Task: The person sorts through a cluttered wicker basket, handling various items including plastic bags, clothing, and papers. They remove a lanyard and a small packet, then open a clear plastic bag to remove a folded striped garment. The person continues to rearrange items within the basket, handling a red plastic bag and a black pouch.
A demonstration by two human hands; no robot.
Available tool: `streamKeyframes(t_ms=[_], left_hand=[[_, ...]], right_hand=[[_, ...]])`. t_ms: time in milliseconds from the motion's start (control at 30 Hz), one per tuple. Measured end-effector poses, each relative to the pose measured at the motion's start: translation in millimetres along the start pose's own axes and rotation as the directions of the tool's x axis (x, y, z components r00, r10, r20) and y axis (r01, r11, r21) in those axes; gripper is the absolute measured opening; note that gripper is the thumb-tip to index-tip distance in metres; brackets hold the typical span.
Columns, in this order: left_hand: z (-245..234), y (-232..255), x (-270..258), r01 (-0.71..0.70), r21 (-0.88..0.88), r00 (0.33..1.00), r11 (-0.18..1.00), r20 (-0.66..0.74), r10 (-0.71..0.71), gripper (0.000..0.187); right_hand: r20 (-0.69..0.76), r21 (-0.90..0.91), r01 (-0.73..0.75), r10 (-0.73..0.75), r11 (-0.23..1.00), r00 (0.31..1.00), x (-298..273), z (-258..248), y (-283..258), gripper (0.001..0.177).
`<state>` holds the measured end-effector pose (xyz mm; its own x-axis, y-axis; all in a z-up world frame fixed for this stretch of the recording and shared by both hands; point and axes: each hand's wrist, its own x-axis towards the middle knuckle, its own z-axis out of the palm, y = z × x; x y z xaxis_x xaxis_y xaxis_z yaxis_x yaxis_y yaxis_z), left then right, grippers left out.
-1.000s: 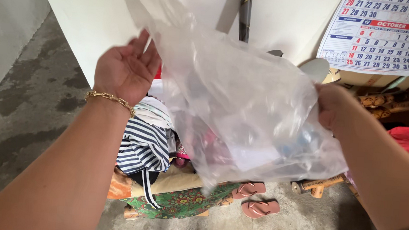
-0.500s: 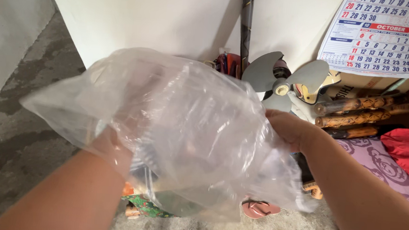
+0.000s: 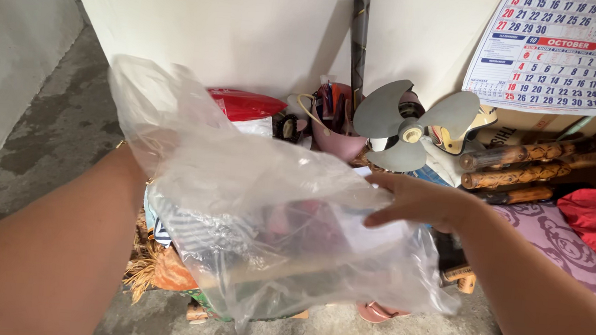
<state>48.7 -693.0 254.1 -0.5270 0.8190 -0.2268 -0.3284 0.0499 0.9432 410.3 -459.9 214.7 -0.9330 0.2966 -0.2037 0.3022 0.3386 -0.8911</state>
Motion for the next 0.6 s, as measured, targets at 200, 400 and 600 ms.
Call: streamKeyframes(t_ms=[200,400,600], left_hand=[[13.1,21.2,-21.3,0.106,-0.026,0.994,0.994,-0.021,-0.106,0.031],[26.6,1.4,-22.3,0.222,0.153,0.958,0.963,0.148,-0.244,0.03],[11.0,-11.4,4.7,0.023,0.242,0.966,0.97,0.246,-0.085,0.016]], right_hand=[[-0.334,0.734,-0.129,0.521,0.667,0.786,21.7,11.8,16.7,0.051],[-0.233,0.95,0.084,0.5,0.302,0.834,23.6,32.2,20.8,0.044],[-0.351,0.807,-0.071,0.573,0.586,0.74,17.2,24.9,4.3,0.044]])
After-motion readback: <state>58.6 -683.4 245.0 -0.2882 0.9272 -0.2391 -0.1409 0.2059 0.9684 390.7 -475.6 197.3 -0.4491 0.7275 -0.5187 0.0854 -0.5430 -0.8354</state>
